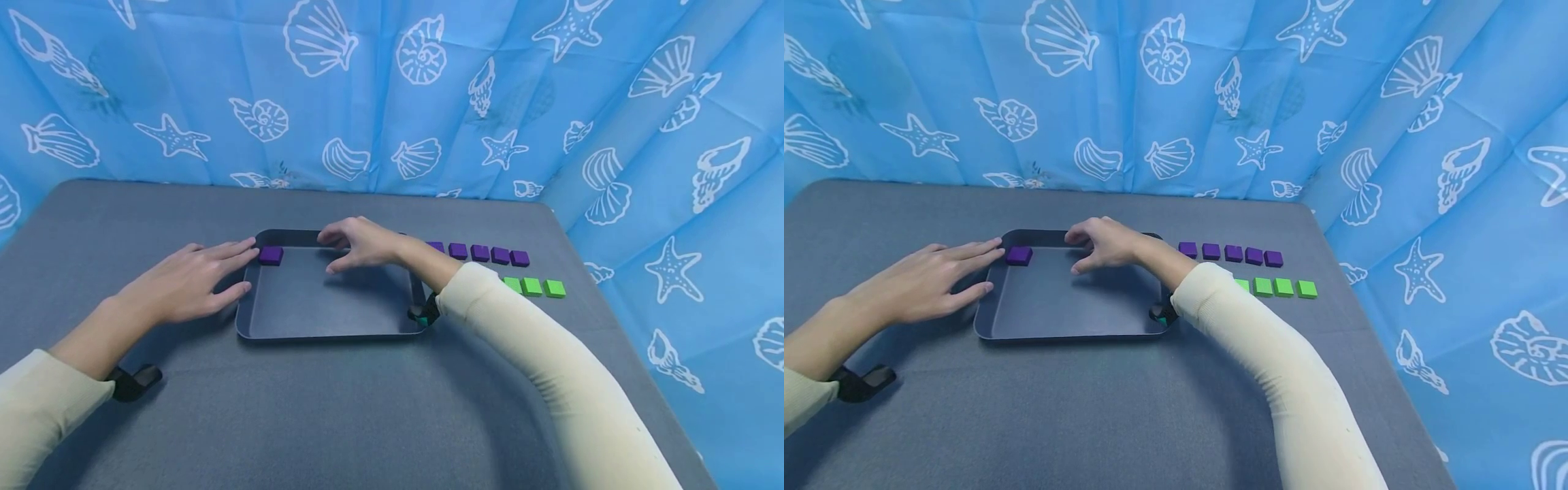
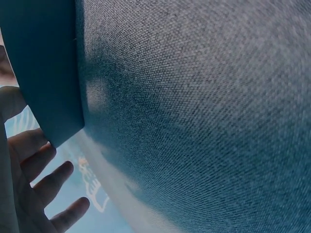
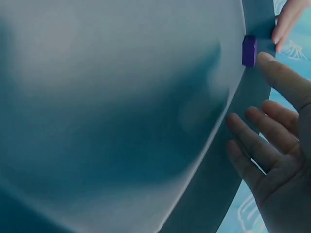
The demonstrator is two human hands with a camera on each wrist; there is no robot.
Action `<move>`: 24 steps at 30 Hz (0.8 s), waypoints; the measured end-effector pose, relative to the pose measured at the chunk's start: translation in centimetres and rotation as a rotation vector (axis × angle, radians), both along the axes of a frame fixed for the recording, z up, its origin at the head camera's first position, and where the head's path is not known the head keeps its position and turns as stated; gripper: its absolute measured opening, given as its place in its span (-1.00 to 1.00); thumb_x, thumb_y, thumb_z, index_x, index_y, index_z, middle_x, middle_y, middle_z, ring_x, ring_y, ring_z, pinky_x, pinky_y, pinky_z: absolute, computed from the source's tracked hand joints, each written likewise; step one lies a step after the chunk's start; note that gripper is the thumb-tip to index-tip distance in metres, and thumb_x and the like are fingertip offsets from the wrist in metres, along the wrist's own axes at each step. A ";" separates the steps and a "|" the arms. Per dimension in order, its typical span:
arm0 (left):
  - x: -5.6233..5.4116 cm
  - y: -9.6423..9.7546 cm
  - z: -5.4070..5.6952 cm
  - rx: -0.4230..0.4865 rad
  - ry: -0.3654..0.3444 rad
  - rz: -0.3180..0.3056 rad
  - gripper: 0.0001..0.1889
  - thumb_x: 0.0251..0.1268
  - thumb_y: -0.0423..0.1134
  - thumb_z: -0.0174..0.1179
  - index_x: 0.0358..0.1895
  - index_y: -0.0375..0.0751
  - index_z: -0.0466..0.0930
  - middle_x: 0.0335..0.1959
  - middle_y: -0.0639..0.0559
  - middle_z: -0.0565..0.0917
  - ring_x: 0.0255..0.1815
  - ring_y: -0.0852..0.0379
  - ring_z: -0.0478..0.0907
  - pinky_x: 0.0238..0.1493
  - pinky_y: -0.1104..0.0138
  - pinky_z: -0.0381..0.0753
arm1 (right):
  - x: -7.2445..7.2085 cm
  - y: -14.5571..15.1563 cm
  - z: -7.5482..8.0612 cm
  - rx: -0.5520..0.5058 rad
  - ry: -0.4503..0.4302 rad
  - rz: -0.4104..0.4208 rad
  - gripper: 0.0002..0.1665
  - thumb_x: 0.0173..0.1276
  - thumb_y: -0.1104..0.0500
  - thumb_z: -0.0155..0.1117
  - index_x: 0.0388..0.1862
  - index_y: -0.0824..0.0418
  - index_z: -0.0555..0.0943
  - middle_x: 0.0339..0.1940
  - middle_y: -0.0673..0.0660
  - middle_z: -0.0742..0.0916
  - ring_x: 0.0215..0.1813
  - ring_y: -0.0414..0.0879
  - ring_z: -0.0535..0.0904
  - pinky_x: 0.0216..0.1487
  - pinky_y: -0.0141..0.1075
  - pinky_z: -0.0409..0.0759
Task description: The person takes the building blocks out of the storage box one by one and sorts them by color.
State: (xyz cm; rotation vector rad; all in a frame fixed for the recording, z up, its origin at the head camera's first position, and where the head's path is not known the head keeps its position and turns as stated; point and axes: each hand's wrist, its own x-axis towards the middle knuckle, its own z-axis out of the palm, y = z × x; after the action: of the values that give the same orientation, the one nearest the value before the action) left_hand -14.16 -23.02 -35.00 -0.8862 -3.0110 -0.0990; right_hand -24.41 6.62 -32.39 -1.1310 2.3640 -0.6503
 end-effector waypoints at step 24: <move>0.0 -0.1 -0.2 0.013 -0.020 0.004 -0.33 0.46 0.05 0.09 0.48 -0.29 0.29 0.47 -0.29 0.30 0.33 -0.32 0.42 0.20 -0.34 0.34 | -0.2 -7.2 -1.6 0.077 0.070 -0.021 -0.33 0.30 0.07 0.46 0.32 0.28 0.50 0.27 0.13 0.65 0.28 -0.14 0.56 0.30 -0.41 0.42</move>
State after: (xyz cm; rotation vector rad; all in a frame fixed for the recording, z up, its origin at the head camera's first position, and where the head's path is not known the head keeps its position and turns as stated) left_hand -14.21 -23.08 -35.18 -0.8832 -3.0265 -0.1283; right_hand -24.57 -0.63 -34.00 -1.1146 2.4408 -0.5296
